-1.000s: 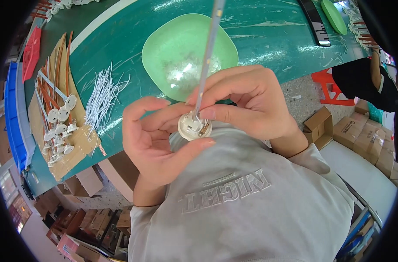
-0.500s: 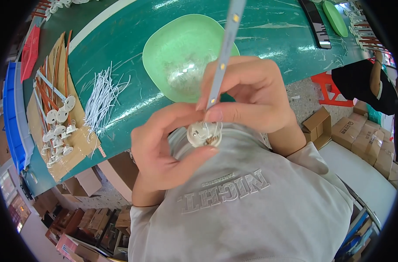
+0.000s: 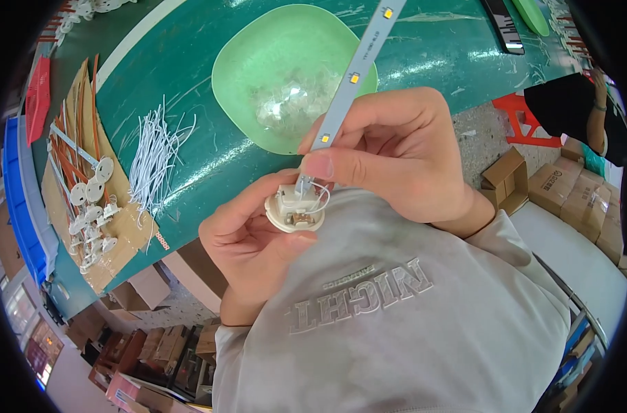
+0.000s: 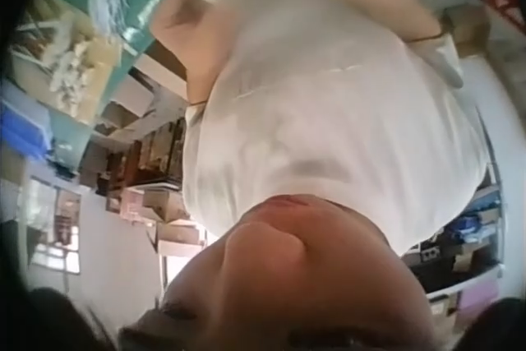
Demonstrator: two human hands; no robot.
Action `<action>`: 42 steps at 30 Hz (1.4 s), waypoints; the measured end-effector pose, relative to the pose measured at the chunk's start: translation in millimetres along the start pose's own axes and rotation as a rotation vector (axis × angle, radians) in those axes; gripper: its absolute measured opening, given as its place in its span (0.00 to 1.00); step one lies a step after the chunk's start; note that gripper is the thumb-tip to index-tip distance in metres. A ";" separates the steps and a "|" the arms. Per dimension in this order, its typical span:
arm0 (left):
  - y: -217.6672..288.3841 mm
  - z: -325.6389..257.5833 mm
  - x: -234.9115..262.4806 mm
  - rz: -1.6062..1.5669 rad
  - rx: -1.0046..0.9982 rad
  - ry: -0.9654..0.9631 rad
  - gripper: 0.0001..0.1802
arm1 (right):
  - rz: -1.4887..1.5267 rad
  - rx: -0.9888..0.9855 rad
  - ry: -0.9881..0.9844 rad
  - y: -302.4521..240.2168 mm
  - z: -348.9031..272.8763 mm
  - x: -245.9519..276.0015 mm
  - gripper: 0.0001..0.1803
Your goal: Assembling LED light components by attaching LED strips to circular plastic bases using small connectors.
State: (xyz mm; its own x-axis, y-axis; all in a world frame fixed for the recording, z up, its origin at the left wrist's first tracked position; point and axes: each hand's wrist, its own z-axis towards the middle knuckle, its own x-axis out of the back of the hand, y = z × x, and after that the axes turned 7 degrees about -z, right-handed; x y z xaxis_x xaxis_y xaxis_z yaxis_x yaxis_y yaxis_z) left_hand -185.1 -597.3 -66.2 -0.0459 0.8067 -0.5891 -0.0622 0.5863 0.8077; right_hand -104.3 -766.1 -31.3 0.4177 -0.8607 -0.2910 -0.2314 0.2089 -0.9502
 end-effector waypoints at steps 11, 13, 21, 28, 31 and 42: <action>9.4 -0.9 9.0 0.071 0.081 -0.070 0.29 | -0.065 0.050 -0.101 4.9 -5.3 2.3 0.04; 9.9 -2.0 10.4 0.102 0.066 -0.070 0.30 | -0.071 0.025 -0.118 5.8 -3.5 2.8 0.03; 4.8 6.4 3.0 0.311 -0.042 0.058 0.27 | -0.233 0.075 0.069 15.3 6.3 -1.6 0.07; 1.0 6.6 5.0 0.341 -0.063 0.020 0.27 | -0.507 0.049 -0.016 11.9 -2.2 3.2 0.11; -0.9 5.4 5.2 0.323 -0.072 -0.010 0.27 | -0.386 -0.046 -0.083 12.6 -3.0 6.5 0.11; -0.1 8.7 1.1 0.439 -0.087 0.004 0.27 | -0.345 0.045 -0.036 21.1 0.9 7.6 0.08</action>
State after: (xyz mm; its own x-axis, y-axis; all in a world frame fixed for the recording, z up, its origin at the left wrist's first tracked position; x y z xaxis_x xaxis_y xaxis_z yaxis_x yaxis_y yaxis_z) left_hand -176.5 -595.8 -66.7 -0.0905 0.9773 -0.1915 -0.1192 0.1803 0.9764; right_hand -105.2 -767.8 -53.6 0.4955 -0.8674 0.0448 -0.0328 -0.0702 -0.9970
